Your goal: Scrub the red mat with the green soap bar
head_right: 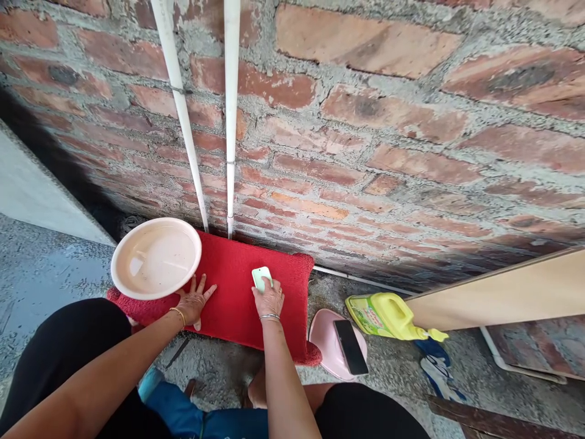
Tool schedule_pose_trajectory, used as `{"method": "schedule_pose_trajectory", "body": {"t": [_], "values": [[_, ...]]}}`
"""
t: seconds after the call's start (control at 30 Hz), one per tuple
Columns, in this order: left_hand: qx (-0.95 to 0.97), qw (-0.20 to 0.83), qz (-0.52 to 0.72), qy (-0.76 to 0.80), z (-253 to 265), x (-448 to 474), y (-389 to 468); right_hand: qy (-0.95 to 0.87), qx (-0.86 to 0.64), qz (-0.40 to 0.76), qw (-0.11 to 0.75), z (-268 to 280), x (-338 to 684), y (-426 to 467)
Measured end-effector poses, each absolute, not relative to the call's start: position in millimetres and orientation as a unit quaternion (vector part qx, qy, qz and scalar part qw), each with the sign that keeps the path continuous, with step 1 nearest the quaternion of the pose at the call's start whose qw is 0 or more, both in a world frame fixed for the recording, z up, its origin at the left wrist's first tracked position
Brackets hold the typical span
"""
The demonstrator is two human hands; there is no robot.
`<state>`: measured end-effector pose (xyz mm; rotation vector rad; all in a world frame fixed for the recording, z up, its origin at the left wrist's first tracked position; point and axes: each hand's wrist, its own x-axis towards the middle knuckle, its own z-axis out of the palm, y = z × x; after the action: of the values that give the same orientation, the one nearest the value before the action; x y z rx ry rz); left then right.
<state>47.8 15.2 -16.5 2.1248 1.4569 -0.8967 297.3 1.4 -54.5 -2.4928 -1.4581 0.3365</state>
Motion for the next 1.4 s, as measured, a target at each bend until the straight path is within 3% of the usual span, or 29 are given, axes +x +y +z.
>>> {"method": "schedule_pose_trajectory", "body": {"t": [0.3, 0.47, 0.63, 0.9, 1.03, 1.23, 1.4], "values": [[0.764, 0.215, -0.306, 0.525, -17, 48, 15, -0.341, -0.932, 0.071, 0.105, -33, 369, -33], [0.764, 0.202, -0.322, 0.522, -16, 48, 15, -0.451, -0.877, 0.106, 0.130, -26, 313, -5], [0.765, 0.184, -0.335, 0.519, -15, 49, 15, -0.505, -0.844, 0.153, 0.094, -21, 284, 18], [0.767, 0.198, -0.311, 0.525, -22, 48, 14, -0.275, -0.950, 0.094, 0.117, -31, 373, -23], [0.764, 0.210, -0.306, 0.528, -27, 47, 14, -0.404, -0.901, 0.083, 0.137, -34, 338, -7], [0.769, 0.189, -0.308, 0.528, -34, 46, 13, -0.532, -0.833, 0.120, 0.095, -29, 281, 24], [0.766, 0.195, -0.313, 0.526, -32, 48, 14, -0.364, -0.917, 0.097, 0.129, -37, 351, -2]]}}
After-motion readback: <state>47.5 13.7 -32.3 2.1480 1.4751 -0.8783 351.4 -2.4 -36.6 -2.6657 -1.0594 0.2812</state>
